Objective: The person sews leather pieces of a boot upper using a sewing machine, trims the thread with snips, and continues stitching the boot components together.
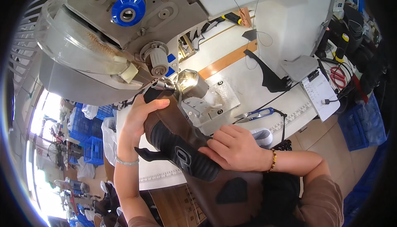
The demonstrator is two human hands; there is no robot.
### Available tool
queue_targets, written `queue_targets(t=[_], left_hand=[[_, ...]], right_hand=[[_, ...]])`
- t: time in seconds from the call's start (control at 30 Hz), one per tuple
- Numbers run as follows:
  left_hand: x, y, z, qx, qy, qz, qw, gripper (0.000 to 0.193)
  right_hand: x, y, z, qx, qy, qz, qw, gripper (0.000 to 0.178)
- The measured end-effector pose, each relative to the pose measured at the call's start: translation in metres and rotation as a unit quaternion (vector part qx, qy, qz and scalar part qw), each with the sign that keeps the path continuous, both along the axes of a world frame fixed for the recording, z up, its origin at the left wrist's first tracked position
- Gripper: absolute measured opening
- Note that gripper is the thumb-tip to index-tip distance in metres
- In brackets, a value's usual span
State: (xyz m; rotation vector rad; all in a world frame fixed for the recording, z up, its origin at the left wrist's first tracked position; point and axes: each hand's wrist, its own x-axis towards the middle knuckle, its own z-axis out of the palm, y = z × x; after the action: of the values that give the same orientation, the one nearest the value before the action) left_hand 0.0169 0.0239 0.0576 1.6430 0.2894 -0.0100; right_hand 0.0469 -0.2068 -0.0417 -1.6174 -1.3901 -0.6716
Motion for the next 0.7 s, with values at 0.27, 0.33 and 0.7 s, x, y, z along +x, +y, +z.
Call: queue_targets(t=[0.27,0.33,0.7], left_hand=[[0.005,0.003,-0.003,-0.015,-0.029,0.019,0.999,0.029],[0.006,0.009,-0.006,-0.025,-0.009,0.021,0.999,0.029],[0.011,0.013,-0.003,-0.057,0.044,0.057,0.996,0.026]], right_hand=[[0.003,0.009,-0.003,0.016,0.019,0.005,1.0,0.023],[0.003,0.009,-0.002,0.016,0.017,0.002,1.0,0.023],[0.01,0.012,0.001,0.012,0.023,-0.009,1.0,0.022]])
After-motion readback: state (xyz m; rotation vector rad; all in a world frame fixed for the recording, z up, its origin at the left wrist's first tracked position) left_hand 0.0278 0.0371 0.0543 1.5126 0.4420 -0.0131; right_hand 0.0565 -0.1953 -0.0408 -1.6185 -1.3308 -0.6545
